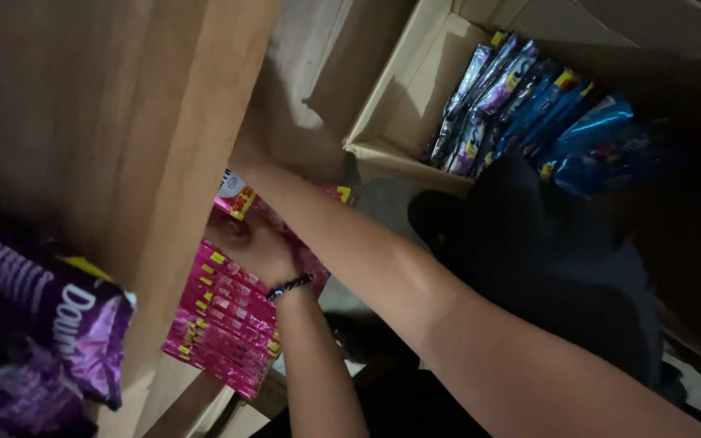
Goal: Take laundry detergent sachets from boxes and organize them on grocery store shelves by brand and color.
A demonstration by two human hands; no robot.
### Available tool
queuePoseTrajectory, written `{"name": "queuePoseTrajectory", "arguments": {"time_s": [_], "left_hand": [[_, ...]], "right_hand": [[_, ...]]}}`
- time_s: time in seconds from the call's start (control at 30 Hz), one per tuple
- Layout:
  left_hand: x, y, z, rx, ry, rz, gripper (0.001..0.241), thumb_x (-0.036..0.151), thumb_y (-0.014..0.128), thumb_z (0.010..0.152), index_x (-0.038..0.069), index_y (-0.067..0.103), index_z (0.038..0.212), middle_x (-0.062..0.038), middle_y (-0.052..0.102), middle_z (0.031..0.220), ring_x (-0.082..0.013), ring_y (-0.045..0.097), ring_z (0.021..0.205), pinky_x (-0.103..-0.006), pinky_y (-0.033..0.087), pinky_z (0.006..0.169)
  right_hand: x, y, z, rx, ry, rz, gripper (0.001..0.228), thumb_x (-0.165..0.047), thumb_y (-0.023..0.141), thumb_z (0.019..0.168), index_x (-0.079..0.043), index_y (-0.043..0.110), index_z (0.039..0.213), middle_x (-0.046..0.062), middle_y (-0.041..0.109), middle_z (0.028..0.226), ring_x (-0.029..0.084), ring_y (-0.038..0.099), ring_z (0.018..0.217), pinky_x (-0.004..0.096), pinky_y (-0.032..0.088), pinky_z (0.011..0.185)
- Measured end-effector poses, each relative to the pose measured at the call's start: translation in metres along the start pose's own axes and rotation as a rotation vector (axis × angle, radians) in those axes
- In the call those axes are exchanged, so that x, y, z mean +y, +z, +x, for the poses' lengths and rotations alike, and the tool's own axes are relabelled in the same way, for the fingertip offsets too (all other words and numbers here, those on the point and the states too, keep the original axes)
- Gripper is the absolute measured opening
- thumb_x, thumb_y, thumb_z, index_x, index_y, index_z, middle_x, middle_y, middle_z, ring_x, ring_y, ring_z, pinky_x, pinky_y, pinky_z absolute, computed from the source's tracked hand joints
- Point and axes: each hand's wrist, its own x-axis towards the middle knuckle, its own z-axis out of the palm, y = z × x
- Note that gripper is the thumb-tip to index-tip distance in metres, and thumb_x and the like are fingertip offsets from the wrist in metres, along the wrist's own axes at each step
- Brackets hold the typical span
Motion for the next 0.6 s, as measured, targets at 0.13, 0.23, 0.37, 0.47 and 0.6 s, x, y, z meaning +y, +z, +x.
{"name": "queuePoseTrajectory", "arguments": {"time_s": [0.13, 0.23, 0.37, 0.47, 0.6], "left_hand": [[-0.002, 0.001, 0.000, 0.027, 0.127, 0.023, 0.071, -0.021, 0.055, 0.087, -0.007, 0.029, 0.151, -0.021, 0.044, 0.154, -0.0292, 0.044, 0.143, -0.0408, 0.031, 0.122], [-0.007, -0.001, 0.000, 0.013, 0.027, 0.003, 0.059, -0.018, 0.055, 0.091, -0.007, 0.037, 0.146, -0.021, 0.056, 0.145, -0.0288, 0.054, 0.137, -0.0401, 0.039, 0.121], [-0.017, 0.000, 0.001, 0.035, 0.059, -0.009, 0.058, -0.017, 0.056, 0.091, -0.008, 0.037, 0.145, -0.023, 0.051, 0.148, -0.0298, 0.049, 0.139, -0.0398, 0.036, 0.121], [-0.011, 0.001, 0.000, 0.033, 0.054, -0.021, 0.055, -0.016, 0.055, 0.090, -0.009, 0.040, 0.143, -0.022, 0.053, 0.147, -0.0292, 0.051, 0.138, -0.0390, 0.037, 0.120], [0.003, 0.002, -0.004, 0.028, -0.007, 0.024, 0.045, -0.015, 0.054, 0.091, -0.009, 0.048, 0.135, -0.020, 0.061, 0.139, -0.0273, 0.058, 0.130, -0.0388, 0.043, 0.115]], "right_hand": [[-0.016, -0.021, 0.005, 0.029, 0.052, 0.243, 0.046, -0.024, 0.070, 0.094, 0.002, 0.060, 0.131, 0.019, 0.069, 0.128, 0.031, 0.065, 0.118, 0.042, 0.056, 0.100], [-0.058, -0.030, 0.009, -0.006, 0.036, 0.186, 0.048, -0.025, 0.071, 0.093, 0.001, 0.060, 0.132, 0.019, 0.068, 0.129, 0.032, 0.064, 0.120, 0.043, 0.054, 0.101], [-0.063, -0.038, 0.013, -0.055, 0.019, 0.116, 0.051, -0.027, 0.072, 0.092, 0.001, 0.059, 0.133, 0.019, 0.066, 0.131, 0.033, 0.062, 0.122, 0.043, 0.052, 0.102], [-0.078, -0.047, 0.015, -0.088, 0.003, 0.062, 0.052, -0.028, 0.072, 0.092, 0.001, 0.059, 0.133, 0.019, 0.065, 0.132, 0.033, 0.060, 0.124, 0.043, 0.051, 0.103], [-0.086, -0.054, 0.025, -0.138, -0.020, -0.011, 0.055, -0.029, 0.073, 0.091, 0.000, 0.058, 0.134, 0.020, 0.064, 0.133, 0.034, 0.058, 0.126, 0.044, 0.049, 0.104]]}}
